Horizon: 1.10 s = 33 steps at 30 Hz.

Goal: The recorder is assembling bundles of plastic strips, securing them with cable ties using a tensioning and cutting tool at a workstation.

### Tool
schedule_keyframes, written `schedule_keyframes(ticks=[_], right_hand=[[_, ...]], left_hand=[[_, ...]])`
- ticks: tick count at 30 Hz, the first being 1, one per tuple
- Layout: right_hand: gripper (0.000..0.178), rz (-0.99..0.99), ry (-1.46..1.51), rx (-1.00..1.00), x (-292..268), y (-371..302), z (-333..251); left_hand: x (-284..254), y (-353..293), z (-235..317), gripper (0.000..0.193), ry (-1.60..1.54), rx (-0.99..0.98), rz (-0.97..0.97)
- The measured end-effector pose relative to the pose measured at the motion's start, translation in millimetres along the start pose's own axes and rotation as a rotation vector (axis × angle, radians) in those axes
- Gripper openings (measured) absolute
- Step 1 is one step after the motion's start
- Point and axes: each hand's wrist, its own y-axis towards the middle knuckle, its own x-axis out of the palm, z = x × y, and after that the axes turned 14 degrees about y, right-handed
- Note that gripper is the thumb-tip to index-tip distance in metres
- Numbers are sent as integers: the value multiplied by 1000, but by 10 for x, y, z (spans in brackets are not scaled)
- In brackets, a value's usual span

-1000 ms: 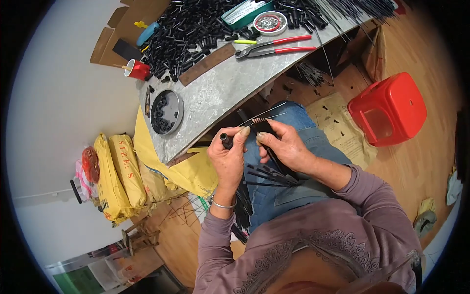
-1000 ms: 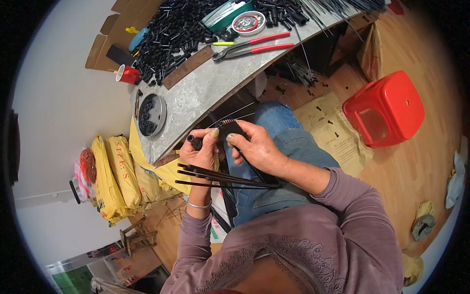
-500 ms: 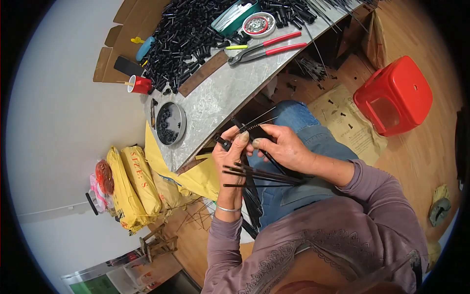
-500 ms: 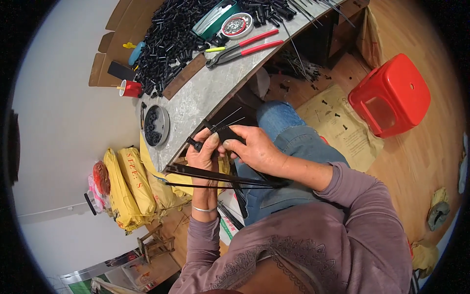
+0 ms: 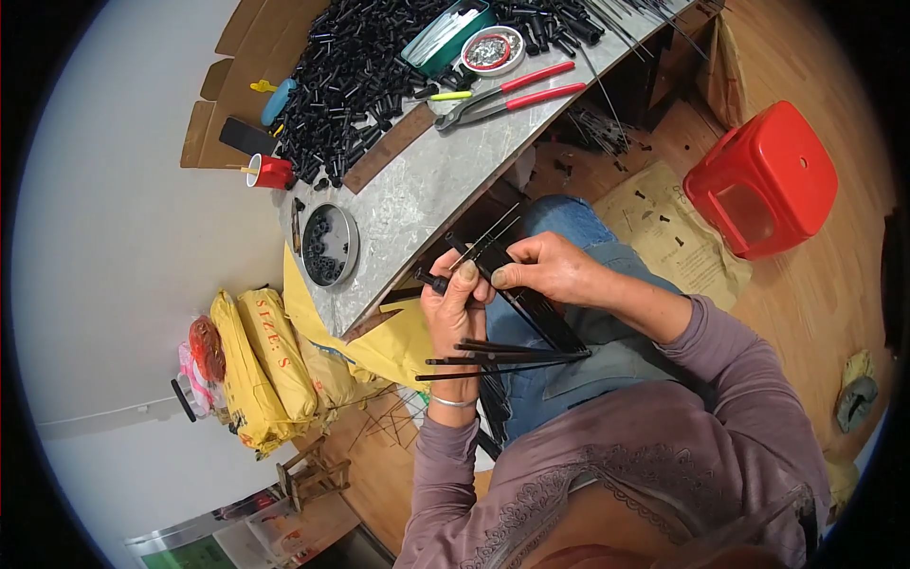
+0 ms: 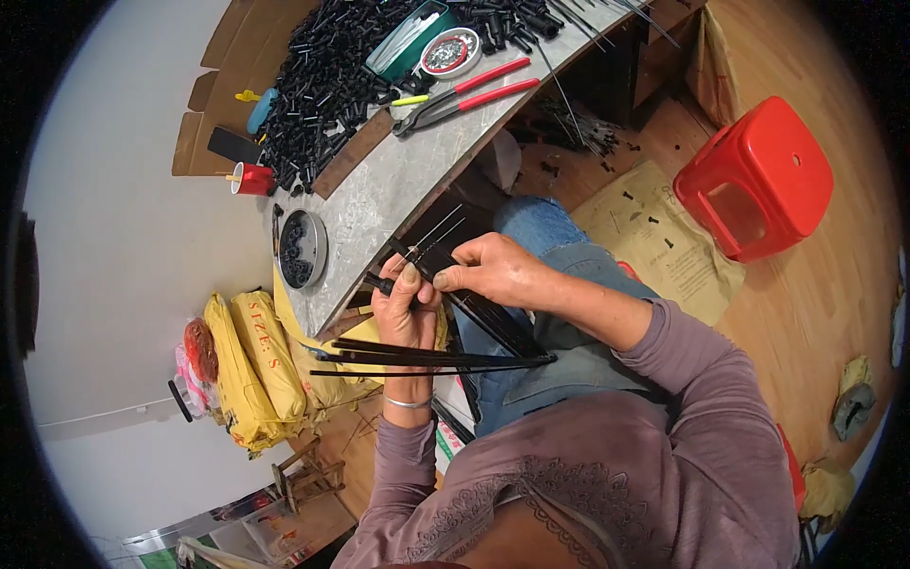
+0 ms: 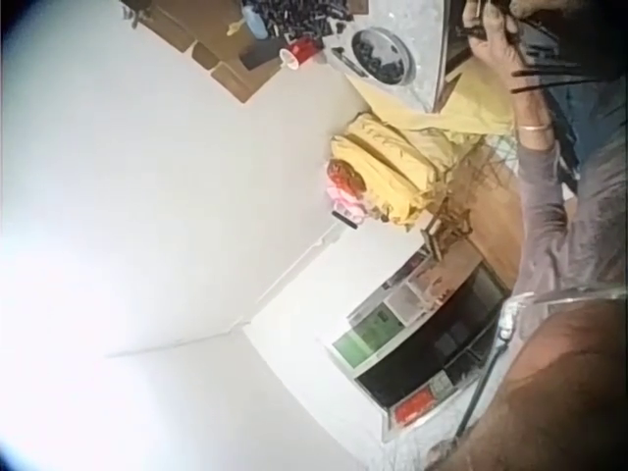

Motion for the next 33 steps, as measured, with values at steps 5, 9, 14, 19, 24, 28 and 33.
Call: schedule_keyframes(ticks=[5,9,14,19,24,28,33], right_hand=[[21,-25,222,-30,35,59,163],[21,79,21,-173,140,-18,155],[21,-5,86,-205,114,-88,14],[22,-120,165,-37,-7,-54,-71],[22,-35,36,-53,37,-69,23],[20,-20,25,-159,60,-104,-21],[17,-9,-45,-150,57,-109,-34]], left_hand=[[9,-9,-4,23,-76,5,-53],[21,0,-53,25,23,56,9],[29,-25,-38,24,47,73,9],[68,-33,11,18,-38,11,-41],[70,8,-34,17,-32,33,-51],[64,13,-60,14,-27,64,-37],[73,10,-75,14,-21,52,-20]])
